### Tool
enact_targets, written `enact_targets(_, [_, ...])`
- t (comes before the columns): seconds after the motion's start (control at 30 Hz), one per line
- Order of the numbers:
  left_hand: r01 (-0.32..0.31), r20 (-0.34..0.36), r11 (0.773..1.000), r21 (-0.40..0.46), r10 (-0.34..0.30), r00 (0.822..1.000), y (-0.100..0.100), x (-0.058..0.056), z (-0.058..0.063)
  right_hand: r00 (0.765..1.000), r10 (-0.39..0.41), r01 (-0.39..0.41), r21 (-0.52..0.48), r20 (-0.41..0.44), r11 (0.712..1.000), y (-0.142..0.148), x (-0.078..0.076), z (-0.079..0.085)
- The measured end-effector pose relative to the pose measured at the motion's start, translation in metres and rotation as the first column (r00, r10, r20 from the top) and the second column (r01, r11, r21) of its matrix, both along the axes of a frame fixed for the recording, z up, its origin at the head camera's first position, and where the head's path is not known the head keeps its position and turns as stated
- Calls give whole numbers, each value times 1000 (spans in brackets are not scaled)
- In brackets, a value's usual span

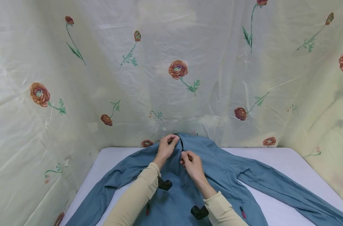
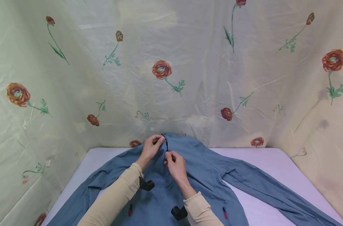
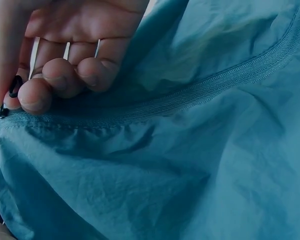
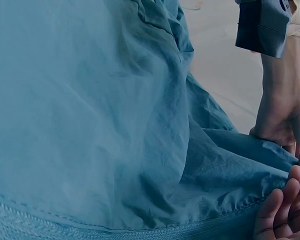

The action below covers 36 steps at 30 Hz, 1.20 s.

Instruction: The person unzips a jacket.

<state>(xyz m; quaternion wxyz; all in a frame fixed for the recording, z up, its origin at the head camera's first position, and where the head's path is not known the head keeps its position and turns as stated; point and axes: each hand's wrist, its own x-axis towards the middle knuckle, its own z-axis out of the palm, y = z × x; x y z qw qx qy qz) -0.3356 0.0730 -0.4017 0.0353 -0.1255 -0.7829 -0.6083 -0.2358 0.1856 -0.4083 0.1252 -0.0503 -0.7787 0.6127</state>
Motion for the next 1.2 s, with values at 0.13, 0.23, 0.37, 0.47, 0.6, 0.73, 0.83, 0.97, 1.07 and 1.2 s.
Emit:
enact_targets(0.13, [-1, -9, 1000, 4, 1, 1000, 0, -1, -2, 1000, 4, -4, 2, 6, 1000, 0, 1, -1])
enact_targets(0.23, [3, -7, 1000, 7, -3, 1000, 0, -1, -4, 1000, 6, -6, -3, 7, 1000, 0, 2, -4])
enact_targets(0.37, [-7, 1, 1000, 18, 7, 1000, -1, -1, -4, 1000, 18, -18, -15, 1, 1000, 0, 3, -6])
enact_targets(0.47, [-36, 18, 999, 23, 36, 999, -2, -3, -3, 999, 32, -32, -18, -7, 999, -1, 4, -7])
enact_targets(0.6, [-59, 40, 998, 23, 59, 998, -4, -5, -1, 999, 38, -38, -15, -12, 999, -1, 6, -5])
enact_targets(0.73, [-52, 30, 998, 20, 52, 998, -4, -4, -3, 999, 36, -36, -11, -2, 999, -3, 10, -4])
enact_targets(0.83, [-53, 28, 998, 29, 52, 998, -3, -4, -6, 999, 34, -34, -12, 12, 999, -3, 13, -5])
enact_targets(0.97, [-64, 29, 997, 40, 63, 998, -2, -4, -8, 999, 28, -27, -18, 21, 999, -4, 15, -6])
enact_targets(1.07, [-75, 30, 996, 41, 74, 997, -2, -5, -7, 1000, 21, -20, -18, 14, 1000, -4, 15, -6])
enact_targets(1.2, [-96, 35, 994, 54, 94, 995, -3, -8, -5, 1000, 26, -26, -18, 3, 1000, -5, 14, -7])
